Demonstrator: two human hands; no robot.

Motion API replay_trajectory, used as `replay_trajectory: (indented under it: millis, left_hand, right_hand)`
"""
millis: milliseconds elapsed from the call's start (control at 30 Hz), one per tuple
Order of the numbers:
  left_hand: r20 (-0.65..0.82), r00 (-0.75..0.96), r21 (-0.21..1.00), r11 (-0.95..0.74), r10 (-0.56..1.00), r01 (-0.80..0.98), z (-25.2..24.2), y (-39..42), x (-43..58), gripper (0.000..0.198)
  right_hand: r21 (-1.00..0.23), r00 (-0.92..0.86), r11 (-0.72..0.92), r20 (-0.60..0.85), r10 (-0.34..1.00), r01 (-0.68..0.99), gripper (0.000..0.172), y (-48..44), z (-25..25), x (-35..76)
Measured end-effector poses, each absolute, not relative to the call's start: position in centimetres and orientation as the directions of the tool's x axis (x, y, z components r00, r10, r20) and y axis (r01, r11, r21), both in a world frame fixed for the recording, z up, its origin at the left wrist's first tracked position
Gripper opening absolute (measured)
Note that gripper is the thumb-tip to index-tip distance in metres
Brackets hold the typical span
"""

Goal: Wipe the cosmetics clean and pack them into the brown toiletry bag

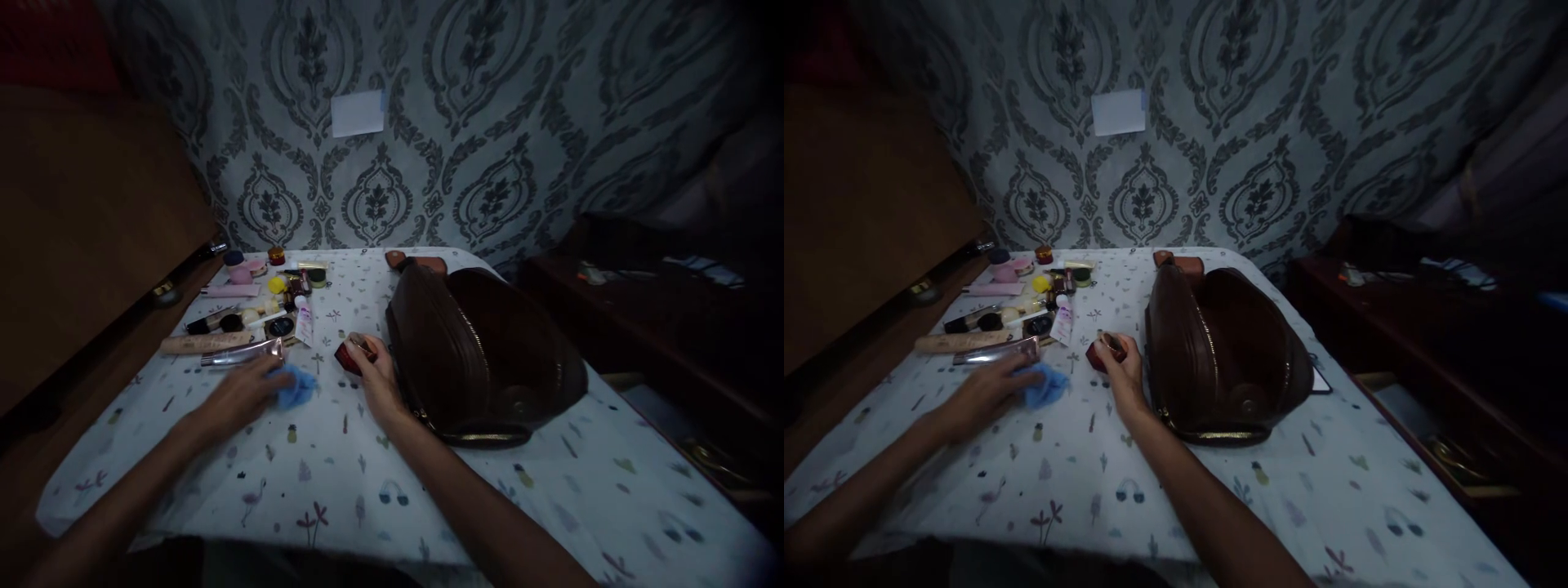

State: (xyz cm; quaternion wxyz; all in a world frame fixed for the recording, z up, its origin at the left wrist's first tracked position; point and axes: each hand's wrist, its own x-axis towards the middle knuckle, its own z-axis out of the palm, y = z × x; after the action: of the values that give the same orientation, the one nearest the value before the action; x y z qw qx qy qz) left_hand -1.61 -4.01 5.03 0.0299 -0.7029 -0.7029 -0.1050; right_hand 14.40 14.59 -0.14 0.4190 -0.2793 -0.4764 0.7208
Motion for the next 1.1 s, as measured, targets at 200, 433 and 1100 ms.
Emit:
replay_trajectory:
  millis: [200,433,1100]
  left_hand:
    - [-0.045,-0.094,0.107,0.099,0.995,0.989,8.4,-9.3,-7.2,0.052]
    - [0.232,-0.348,0.738,0.069,0.908,0.672,9.6,0.8,0.2,0.046]
    - [0.009,-0.690,0.940,-0.241,0.724,-0.241,0.7,9.6,3.3,0.055]
  right_hand:
    - [-0.944,-0.485,-0.098,0.072,0.872,-0.316,0.041,14.4,0.4,14.7]
    - [-0.942,-0.561,-0.069,0.135,0.817,-0.328,0.043,13.3,1.1,14.6]
    - [-0.926,-0.690,-0.196,0.088,0.719,-0.322,0.082,13.4,-0.4,14.5]
